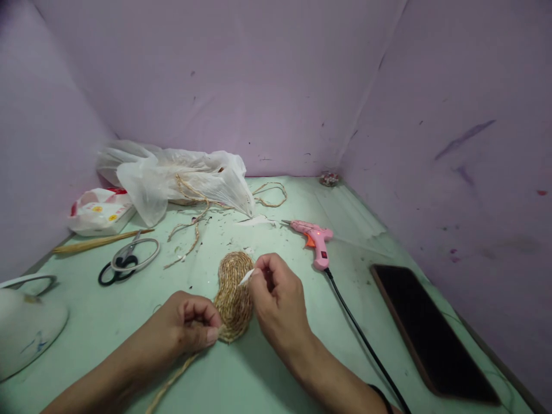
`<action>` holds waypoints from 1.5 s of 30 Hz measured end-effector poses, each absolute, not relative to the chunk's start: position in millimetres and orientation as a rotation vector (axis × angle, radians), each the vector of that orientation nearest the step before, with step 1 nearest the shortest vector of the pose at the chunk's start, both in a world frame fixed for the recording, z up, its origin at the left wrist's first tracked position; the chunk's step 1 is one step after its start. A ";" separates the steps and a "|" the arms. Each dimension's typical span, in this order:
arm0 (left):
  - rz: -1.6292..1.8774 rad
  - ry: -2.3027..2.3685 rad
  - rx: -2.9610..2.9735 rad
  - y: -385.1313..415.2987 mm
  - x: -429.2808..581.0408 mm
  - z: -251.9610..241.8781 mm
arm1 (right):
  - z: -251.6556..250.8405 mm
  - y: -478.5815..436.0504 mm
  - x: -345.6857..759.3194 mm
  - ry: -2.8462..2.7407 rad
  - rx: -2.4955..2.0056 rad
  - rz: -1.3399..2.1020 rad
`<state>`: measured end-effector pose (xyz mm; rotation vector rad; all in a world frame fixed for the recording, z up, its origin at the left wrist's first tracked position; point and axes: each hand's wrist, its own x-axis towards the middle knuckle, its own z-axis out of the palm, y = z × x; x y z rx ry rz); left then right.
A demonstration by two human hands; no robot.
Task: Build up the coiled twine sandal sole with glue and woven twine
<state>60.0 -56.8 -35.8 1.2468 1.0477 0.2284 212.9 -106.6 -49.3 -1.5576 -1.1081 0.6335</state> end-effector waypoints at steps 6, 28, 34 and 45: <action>0.504 1.118 1.031 -40.3 51.5 -41.9 | -35.0 -124.0 213.0 -1.703 -1.045 1.374; 0.373 0.972 0.928 -50.7 52.7 -50.3 | -52.4 -106.2 206.4 -1.362 -1.362 1.124; 0.355 1.045 1.083 -53.6 60.0 -44.3 | -60.5 -111.2 203.9 -1.544 -1.460 0.824; 0.299 1.071 1.251 -68.7 64.0 -45.8 | -55.8 -114.4 204.2 -1.804 -1.688 0.586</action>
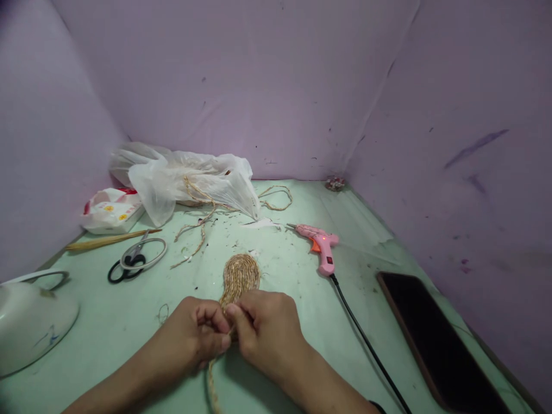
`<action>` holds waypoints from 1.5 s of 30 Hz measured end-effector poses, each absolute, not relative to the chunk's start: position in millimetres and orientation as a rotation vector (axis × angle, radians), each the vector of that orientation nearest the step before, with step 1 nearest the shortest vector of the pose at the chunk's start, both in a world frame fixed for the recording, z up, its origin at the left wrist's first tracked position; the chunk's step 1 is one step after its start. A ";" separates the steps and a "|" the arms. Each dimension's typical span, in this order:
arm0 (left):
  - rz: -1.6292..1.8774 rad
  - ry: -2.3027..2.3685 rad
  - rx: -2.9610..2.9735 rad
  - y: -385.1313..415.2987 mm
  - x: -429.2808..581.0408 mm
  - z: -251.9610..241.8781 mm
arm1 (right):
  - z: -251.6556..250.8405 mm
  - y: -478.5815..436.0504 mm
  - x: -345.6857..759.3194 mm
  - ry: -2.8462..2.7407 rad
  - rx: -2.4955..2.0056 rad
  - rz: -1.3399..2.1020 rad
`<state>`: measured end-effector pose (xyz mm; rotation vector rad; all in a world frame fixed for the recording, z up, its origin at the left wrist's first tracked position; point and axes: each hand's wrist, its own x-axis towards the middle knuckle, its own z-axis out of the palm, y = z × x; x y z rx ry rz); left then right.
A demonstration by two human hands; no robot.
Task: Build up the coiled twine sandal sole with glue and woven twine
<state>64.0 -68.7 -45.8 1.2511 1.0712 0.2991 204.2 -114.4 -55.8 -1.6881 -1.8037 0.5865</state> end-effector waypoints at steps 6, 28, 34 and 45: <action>0.279 1.087 1.266 -75.3 67.1 -48.1 | -56.7 -107.3 213.3 -1.418 -1.734 0.607; 0.663 1.237 1.239 -58.7 60.4 -39.7 | -40.3 -98.2 246.9 -1.191 -1.772 0.718; 0.751 1.231 1.305 -54.7 54.8 -41.7 | -40.4 -99.9 246.5 -1.303 -1.845 0.680; 1.086 1.370 1.397 -25.1 33.0 -30.2 | -37.0 -103.3 238.0 -1.561 -1.919 0.652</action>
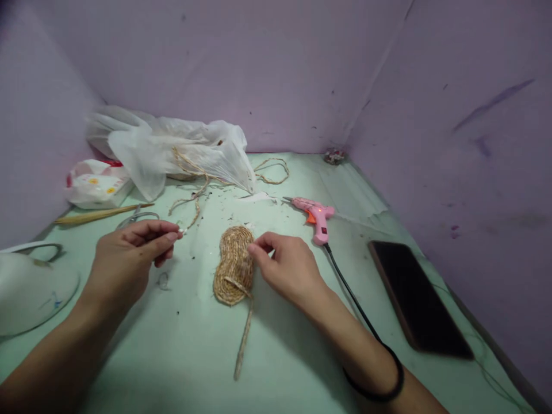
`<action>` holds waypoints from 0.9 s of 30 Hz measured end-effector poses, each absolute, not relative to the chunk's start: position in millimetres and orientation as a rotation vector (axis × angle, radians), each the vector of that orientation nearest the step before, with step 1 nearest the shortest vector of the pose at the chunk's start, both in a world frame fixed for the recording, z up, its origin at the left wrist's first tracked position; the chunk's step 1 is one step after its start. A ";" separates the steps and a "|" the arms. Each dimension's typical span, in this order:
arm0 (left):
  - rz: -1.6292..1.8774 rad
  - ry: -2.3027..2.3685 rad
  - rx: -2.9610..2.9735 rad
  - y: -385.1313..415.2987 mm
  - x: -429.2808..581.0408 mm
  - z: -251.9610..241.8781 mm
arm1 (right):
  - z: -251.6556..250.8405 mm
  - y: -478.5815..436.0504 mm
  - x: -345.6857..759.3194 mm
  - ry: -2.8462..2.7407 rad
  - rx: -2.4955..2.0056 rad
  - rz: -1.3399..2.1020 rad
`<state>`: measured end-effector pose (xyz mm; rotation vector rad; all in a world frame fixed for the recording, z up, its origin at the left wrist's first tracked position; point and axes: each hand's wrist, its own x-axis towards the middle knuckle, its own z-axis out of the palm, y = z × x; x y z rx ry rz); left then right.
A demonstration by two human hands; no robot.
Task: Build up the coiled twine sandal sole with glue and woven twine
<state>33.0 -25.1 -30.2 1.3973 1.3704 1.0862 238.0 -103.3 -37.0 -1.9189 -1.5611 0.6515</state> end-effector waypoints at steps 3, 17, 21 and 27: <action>1.304 1.420 1.272 -2.1 14.0 -24.0 | -35.4 -107.1 231.1 -1.802 -1.948 0.743; 0.918 1.772 1.696 19.9 -5.7 -38.0 | -35.1 -110.7 239.5 -2.099 -2.239 0.556; 0.710 1.881 1.870 20.9 -5.2 -48.9 | -34.4 -110.2 239.0 -2.083 -2.284 0.590; 0.445 2.003 2.042 19.0 3.1 -56.2 | -36.7 -109.5 239.0 -2.058 -2.275 0.664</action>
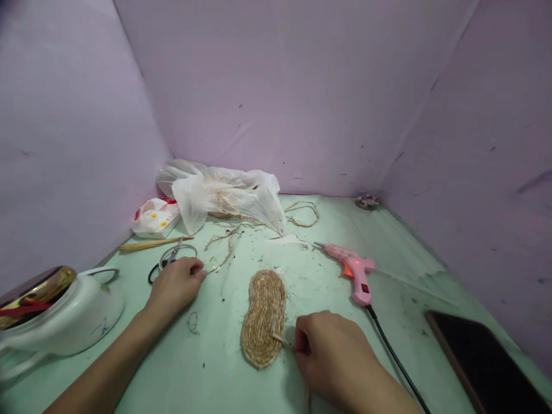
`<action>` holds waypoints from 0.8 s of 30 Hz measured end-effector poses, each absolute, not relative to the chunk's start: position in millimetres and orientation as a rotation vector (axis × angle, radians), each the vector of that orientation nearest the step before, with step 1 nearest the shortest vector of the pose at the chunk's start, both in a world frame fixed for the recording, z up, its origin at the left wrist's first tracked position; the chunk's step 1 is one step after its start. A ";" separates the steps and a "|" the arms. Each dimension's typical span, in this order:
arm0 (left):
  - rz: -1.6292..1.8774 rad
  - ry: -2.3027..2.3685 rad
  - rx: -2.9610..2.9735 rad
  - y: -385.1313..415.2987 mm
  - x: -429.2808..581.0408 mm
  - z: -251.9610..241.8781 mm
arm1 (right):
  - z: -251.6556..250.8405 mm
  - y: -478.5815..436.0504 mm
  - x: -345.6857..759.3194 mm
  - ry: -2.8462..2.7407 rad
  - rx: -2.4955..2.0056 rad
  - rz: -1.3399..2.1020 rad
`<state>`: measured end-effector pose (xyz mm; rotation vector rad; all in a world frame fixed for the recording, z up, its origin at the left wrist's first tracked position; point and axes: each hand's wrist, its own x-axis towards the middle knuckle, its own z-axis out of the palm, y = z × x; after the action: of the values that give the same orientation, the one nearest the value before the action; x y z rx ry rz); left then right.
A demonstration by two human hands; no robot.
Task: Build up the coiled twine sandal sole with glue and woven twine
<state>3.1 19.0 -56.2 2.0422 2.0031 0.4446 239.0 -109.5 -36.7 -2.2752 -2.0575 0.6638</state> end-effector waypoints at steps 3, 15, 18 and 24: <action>0.378 2.009 2.092 17.1 5.9 -56.3 | -36.4 -110.2 238.1 -2.066 -2.286 0.678; 0.607 1.798 2.060 1.8 16.3 -40.7 | -32.2 -103.7 235.8 -1.636 -1.936 0.956; 0.679 1.391 1.776 -22.8 33.3 -32.4 | -36.9 -102.1 229.3 -1.163 -1.488 1.243; 0.392 1.043 1.585 -66.5 59.8 -44.9 | -39.6 -98.8 222.2 -0.564 -0.932 1.473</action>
<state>59.8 -66.5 -44.9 1.5850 1.0429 0.3919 222.2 -98.8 -39.6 -0.9316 -0.5637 1.4734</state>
